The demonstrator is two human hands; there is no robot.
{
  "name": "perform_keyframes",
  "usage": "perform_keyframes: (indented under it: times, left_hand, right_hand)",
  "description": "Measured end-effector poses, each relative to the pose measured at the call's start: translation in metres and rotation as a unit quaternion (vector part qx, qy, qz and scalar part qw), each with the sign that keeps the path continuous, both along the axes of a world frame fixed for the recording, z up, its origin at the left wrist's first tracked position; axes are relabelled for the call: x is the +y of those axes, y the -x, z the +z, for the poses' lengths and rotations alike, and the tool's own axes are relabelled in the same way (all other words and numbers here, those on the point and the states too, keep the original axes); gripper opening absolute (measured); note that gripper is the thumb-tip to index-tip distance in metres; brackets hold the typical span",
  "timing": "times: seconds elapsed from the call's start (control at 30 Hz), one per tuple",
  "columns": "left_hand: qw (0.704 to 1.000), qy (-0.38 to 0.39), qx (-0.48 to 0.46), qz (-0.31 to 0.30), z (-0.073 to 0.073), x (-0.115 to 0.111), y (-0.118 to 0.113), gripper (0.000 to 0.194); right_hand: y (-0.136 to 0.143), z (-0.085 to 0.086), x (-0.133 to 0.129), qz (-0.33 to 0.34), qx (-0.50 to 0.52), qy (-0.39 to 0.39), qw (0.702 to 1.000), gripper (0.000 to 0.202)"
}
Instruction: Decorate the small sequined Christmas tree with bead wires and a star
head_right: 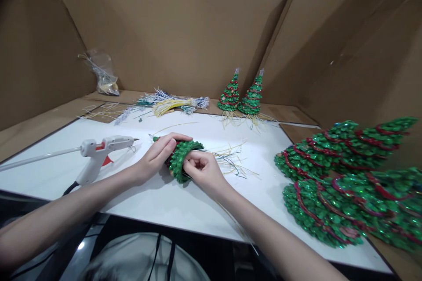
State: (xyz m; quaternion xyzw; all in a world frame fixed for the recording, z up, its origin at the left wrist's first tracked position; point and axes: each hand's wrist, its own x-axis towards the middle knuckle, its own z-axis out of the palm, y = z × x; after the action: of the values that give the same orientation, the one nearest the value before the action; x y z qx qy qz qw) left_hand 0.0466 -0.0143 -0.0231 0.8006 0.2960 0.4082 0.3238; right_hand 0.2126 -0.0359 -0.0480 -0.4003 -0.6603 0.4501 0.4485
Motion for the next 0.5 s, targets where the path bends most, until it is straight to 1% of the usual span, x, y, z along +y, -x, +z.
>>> perform_keyframes:
  times: [0.37,0.5]
  left_hand:
    - [1.000,-0.025,0.005,0.009,-0.0032,0.0004,-0.0013,0.038]
    - [1.000,-0.013,0.004,0.007,-0.0029,0.0004,-0.0008,0.037]
  right_hand:
    - [0.0009,-0.0029,0.0004,-0.007,0.002,0.009,1.000,0.025]
    - [0.0011,-0.0020,-0.0006,-0.009,0.006,0.016,1.000,0.023]
